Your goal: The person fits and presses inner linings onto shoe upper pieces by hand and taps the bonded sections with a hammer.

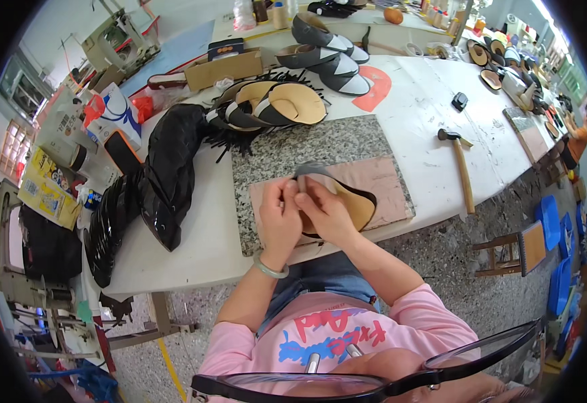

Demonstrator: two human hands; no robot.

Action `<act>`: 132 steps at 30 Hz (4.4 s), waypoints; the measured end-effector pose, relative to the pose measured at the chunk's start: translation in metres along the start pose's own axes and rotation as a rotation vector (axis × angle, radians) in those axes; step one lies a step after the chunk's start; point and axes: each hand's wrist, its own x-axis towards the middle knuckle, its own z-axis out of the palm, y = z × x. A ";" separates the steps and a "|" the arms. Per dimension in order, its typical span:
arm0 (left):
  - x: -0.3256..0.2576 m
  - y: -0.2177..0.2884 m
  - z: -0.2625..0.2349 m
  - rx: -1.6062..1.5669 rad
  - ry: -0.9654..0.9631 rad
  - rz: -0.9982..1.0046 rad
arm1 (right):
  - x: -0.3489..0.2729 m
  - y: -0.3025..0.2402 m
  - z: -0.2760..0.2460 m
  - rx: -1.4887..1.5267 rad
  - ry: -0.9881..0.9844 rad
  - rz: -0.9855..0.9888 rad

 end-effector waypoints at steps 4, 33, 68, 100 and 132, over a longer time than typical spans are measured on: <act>0.029 0.004 -0.014 0.320 0.062 0.345 | 0.019 -0.013 -0.005 -0.298 -0.164 0.059; 0.029 0.029 -0.078 -0.446 -0.740 -0.062 | 0.023 -0.067 -0.071 0.160 -0.531 -0.115; 0.081 0.045 -0.059 -0.178 -0.966 0.260 | 0.058 -0.099 -0.072 -0.572 -0.769 -0.149; 0.074 0.015 -0.007 0.983 -1.126 0.201 | 0.052 0.007 -0.060 -1.181 -0.642 -0.051; 0.071 0.092 -0.057 -0.349 -1.238 -0.268 | 0.052 -0.085 -0.119 -0.027 -0.910 -0.466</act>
